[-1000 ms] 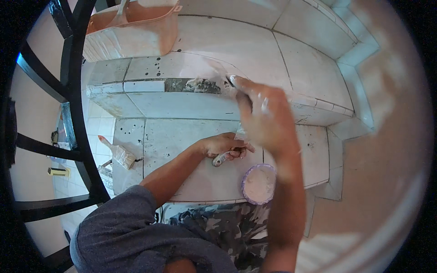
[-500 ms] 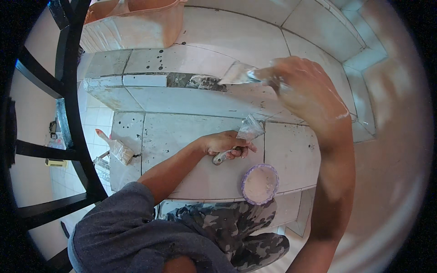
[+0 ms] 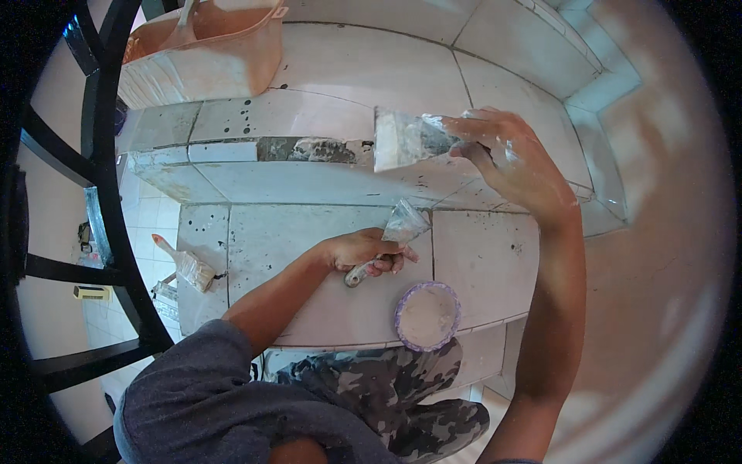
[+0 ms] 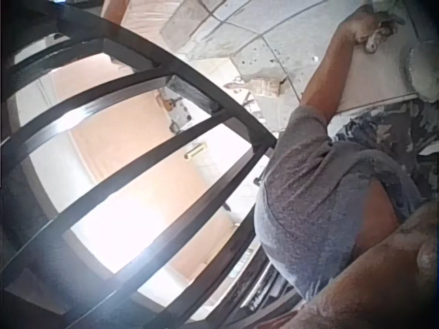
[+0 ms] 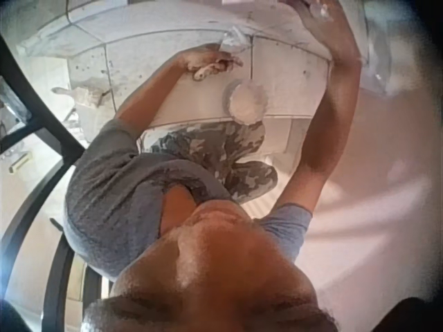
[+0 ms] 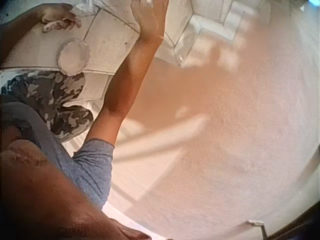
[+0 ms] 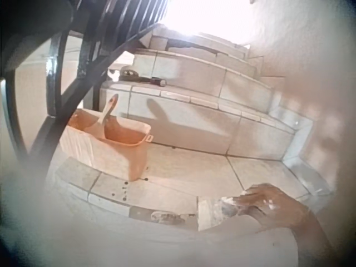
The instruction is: The person applies white grout to the joints between white tiles on a spiral staircase using a small trowel and a plastic bag. They scoop grout from a small bowl, spread it into the gaps, and smooth the surface repeatedly.
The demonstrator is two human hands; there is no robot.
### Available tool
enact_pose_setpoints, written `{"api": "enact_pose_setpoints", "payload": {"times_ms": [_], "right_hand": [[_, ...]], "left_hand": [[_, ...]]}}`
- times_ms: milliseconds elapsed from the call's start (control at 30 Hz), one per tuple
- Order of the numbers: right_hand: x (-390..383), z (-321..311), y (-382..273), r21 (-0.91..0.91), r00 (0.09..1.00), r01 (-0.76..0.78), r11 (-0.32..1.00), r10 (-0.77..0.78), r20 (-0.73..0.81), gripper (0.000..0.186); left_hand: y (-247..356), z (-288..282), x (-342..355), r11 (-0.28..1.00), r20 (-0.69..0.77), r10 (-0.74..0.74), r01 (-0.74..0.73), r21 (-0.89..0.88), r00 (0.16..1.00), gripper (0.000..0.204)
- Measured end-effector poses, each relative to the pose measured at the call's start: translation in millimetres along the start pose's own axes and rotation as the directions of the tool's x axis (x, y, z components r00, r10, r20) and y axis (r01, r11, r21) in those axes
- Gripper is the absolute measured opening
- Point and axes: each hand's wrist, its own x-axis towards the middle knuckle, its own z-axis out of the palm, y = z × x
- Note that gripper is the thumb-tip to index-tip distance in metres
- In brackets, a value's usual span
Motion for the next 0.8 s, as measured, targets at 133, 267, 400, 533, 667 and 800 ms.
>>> {"api": "enact_pose_setpoints", "payload": {"times_ms": [133, 267, 400, 533, 667, 800], "right_hand": [[18, -2, 20, -0.108, 0.976, 0.210, 0.972, -0.215, -0.038, 0.033], [63, -17, -5, -0.166, 0.954, 0.196, 0.966, -0.149, 0.260, 0.030], [92, -17, -4, -0.173, 0.883, 0.409, 0.896, -0.341, 0.324, 0.027], [126, -18, -16, -0.135, 0.822, 0.439, 0.888, -0.337, 0.459, 0.026], [141, -12, -21, -0.176, 0.788, 0.523, 0.834, -0.395, 0.473, 0.029], [150, -4, -9, -0.211, 0.759, 0.604, 0.768, -0.474, 0.448, 0.025]], "left_hand": [[2, 5, 3, 1.000, -0.004, -0.007, 0.007, 0.012, 1.000, 0.047], [-1, 1, 1, 1.000, -0.015, -0.009, 0.009, 0.002, 1.000, 0.046], [4, 5, 2, 1.000, -0.005, -0.010, 0.010, 0.025, 1.000, 0.044], [5, 4, 1, 0.998, -0.024, -0.037, 0.038, 0.047, 0.999, 0.045], [7, 5, -2, 0.998, -0.022, -0.067, 0.068, 0.019, 0.997, 0.044], [11, 5, -5, 0.996, -0.029, -0.073, 0.074, 0.042, 0.997, 0.043]]}}
